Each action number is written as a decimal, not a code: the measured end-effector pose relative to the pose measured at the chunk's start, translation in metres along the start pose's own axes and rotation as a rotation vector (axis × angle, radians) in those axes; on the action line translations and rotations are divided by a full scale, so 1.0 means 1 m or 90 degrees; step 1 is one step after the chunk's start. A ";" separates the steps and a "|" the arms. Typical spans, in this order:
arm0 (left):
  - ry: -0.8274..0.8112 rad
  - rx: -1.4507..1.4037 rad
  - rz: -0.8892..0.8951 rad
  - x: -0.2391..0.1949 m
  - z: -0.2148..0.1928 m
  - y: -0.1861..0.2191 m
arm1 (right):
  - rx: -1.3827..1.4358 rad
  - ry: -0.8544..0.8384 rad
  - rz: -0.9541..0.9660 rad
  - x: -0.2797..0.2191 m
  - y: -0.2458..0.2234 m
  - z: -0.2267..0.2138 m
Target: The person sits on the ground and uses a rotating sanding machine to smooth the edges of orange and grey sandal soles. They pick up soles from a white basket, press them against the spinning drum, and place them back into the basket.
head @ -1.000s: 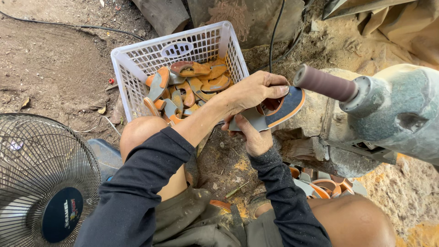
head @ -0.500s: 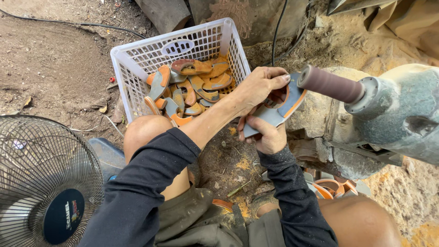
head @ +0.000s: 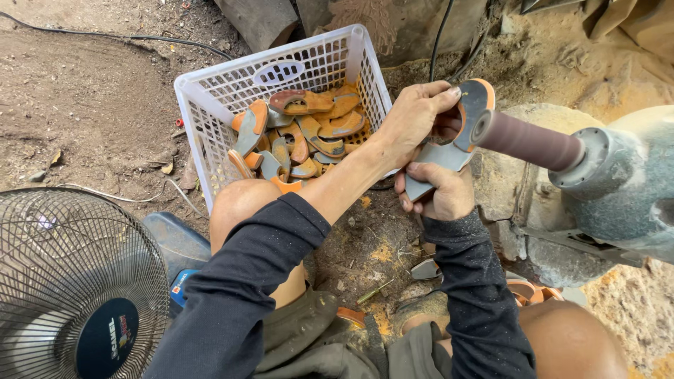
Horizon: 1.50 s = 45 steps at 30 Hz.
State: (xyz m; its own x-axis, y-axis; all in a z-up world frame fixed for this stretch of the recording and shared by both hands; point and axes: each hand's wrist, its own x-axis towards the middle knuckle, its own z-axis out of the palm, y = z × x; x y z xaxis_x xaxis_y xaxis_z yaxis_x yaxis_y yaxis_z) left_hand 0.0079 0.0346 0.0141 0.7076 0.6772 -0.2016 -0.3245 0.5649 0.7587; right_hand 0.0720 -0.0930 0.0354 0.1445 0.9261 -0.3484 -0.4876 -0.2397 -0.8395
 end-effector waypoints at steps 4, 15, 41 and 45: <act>0.008 0.010 0.007 0.007 0.001 0.003 | -0.001 -0.003 0.007 0.007 -0.004 -0.004; 0.017 -0.018 0.004 0.020 0.005 -0.003 | -0.006 -0.017 0.032 0.016 -0.003 -0.022; -0.230 -0.036 -0.107 -0.084 0.005 -0.004 | -0.608 0.088 -0.265 -0.076 0.055 -0.062; -0.262 -0.072 -0.113 -0.083 -0.002 -0.001 | -0.244 -0.078 -0.078 -0.080 0.036 -0.092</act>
State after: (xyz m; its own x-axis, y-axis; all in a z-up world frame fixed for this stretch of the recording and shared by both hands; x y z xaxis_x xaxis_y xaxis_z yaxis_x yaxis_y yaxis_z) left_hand -0.0517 -0.0208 0.0290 0.9413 0.3348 -0.0422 -0.2262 0.7190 0.6571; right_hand 0.1222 -0.2025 -0.0050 0.0674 0.9767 -0.2037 -0.1143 -0.1953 -0.9741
